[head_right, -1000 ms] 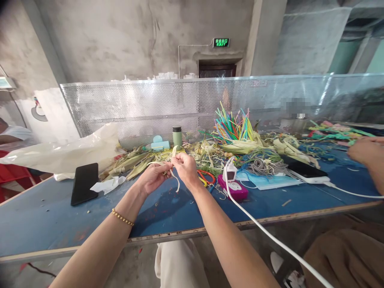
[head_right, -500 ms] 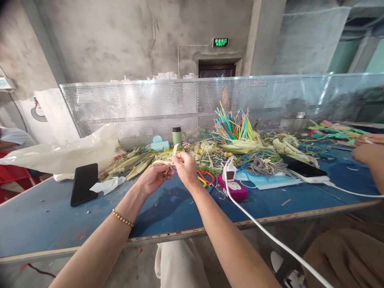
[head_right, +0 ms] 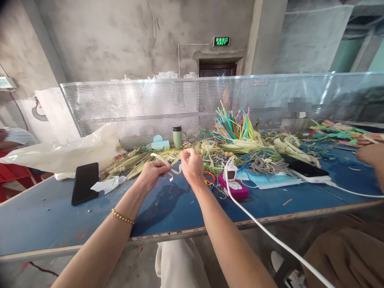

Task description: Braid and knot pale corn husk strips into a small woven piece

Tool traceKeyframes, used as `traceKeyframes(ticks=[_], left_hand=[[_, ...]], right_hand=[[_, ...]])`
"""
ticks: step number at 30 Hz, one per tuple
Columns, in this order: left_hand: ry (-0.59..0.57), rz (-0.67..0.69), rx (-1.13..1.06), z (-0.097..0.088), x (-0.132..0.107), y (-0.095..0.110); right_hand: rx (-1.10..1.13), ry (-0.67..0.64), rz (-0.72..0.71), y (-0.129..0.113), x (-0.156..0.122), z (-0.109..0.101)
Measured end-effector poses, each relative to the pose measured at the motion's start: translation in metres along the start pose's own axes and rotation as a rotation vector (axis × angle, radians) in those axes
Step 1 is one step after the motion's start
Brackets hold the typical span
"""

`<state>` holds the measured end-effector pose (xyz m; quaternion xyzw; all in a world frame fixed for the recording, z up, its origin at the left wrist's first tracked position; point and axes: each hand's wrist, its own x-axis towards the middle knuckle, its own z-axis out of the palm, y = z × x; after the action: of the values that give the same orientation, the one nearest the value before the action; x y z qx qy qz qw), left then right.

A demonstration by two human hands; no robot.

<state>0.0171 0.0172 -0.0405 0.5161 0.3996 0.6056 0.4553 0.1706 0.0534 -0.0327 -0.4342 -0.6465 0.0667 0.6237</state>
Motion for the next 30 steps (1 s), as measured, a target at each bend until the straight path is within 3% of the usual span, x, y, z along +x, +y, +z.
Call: traceKeyframes(ticks=[2,6,8,17,30], left_hand=[[-0.057,0.002,0.144,-0.002,-0.001,0.0],[-0.187,-0.052,0.185,-0.004,-0.003,0.001],[-0.216,-0.077,0.142,-0.005,-0.003,0.001],[-0.223,-0.199,-0.066,-0.006,-0.002,0.001],[-0.315,-0.232,-0.03,-0.005,-0.007,0.004]], right_hand=[[-0.058,0.008,-0.098,0.001,0.002,-0.004],[0.088,-0.485,-0.11,-0.002,-0.001,-0.005],[0.182,-0.586,-0.034,-0.002,-0.003,-0.004],[0.287,-0.53,0.113,-0.004,-0.004,-0.003],[0.286,-0.535,0.227,-0.011,-0.007,-0.005]])
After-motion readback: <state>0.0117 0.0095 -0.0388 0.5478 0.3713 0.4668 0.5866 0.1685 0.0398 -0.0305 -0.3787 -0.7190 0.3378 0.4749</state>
